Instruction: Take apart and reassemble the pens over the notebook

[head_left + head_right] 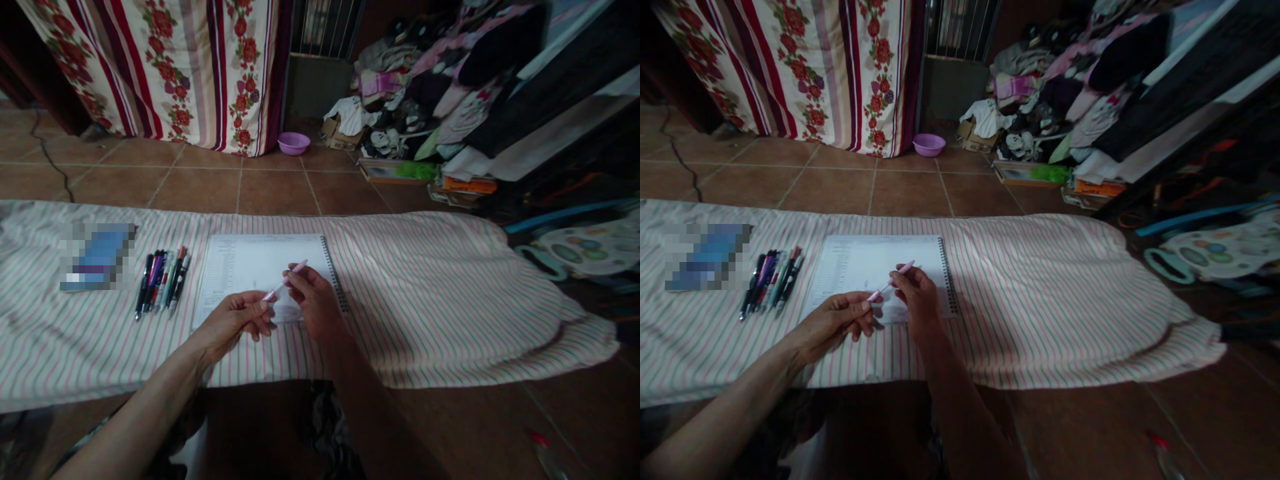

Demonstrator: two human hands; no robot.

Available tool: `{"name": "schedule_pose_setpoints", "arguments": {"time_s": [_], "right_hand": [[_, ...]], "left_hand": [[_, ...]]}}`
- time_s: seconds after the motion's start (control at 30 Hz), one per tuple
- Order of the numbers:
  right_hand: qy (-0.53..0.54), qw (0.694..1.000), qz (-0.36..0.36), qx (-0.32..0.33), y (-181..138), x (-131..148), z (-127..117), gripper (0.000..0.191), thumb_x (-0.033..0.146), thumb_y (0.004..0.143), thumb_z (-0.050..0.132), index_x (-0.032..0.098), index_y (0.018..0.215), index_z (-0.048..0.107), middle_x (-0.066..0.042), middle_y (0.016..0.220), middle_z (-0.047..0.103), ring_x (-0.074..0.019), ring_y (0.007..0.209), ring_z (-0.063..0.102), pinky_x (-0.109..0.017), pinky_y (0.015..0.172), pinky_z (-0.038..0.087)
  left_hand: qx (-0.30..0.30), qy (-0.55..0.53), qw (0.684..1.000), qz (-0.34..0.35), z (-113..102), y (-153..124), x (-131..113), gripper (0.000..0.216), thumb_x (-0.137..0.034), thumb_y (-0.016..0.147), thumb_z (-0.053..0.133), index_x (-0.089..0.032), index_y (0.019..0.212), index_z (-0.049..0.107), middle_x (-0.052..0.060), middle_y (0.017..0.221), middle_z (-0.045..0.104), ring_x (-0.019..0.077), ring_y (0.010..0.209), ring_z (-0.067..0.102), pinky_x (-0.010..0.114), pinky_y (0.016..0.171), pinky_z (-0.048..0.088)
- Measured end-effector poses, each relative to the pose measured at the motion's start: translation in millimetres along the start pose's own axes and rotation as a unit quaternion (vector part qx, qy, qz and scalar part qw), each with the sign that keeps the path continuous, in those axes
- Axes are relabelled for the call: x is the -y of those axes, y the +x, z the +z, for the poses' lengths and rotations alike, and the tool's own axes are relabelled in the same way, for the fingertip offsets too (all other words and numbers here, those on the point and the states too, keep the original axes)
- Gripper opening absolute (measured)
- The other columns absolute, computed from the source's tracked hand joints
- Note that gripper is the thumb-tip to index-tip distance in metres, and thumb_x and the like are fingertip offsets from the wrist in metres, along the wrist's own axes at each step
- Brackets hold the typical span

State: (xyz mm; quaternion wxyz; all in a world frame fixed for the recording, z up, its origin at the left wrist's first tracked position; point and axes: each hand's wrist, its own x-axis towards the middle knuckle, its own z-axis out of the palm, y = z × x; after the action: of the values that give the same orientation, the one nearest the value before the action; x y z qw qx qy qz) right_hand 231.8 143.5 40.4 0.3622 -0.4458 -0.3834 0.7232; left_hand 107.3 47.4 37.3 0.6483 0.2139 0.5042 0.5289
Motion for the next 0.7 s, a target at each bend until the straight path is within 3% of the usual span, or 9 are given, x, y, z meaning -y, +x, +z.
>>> {"name": "schedule_pose_setpoints", "arguments": {"time_s": [0.23,0.47,0.7], "right_hand": [[0.014,1.0,-0.009,0.003,0.4,0.9,-0.1,0.029,0.033,0.058,0.073,0.021,0.083,0.065,0.0,0.083,0.066,-0.012,0.075,0.057,-0.023,0.065,0.04],[0.024,1.0,-0.009,0.003,1.4,1.1,0.6,0.028,0.033,0.057,0.073,0.021,0.082,0.065,0.001,0.078,0.065,-0.0115,0.073,0.057,-0.023,0.064,0.039],[0.028,0.999,-0.012,-0.009,2.1,2.6,-0.8,0.027,0.032,0.057,0.073,0.022,0.081,0.065,0.002,0.078,0.065,-0.0111,0.073,0.057,-0.023,0.065,0.039]], "left_hand": [[-0.006,0.022,1.0,0.014,-0.4,0.6,1.4,0.034,-0.034,0.067,0.074,-0.011,0.091,0.065,0.003,0.065,0.063,0.0126,0.054,0.061,0.019,0.044,0.035],[-0.015,0.025,0.999,0.014,0.6,-0.1,1.0,0.033,-0.034,0.067,0.074,-0.011,0.09,0.066,0.003,0.065,0.062,0.0072,0.048,0.051,0.019,0.043,0.025],[-0.023,0.024,0.999,0.01,0.9,-1.6,-0.2,0.031,-0.033,0.068,0.073,-0.012,0.09,0.067,0.002,0.064,0.061,0.0054,0.048,0.045,0.02,0.047,0.027]]}}
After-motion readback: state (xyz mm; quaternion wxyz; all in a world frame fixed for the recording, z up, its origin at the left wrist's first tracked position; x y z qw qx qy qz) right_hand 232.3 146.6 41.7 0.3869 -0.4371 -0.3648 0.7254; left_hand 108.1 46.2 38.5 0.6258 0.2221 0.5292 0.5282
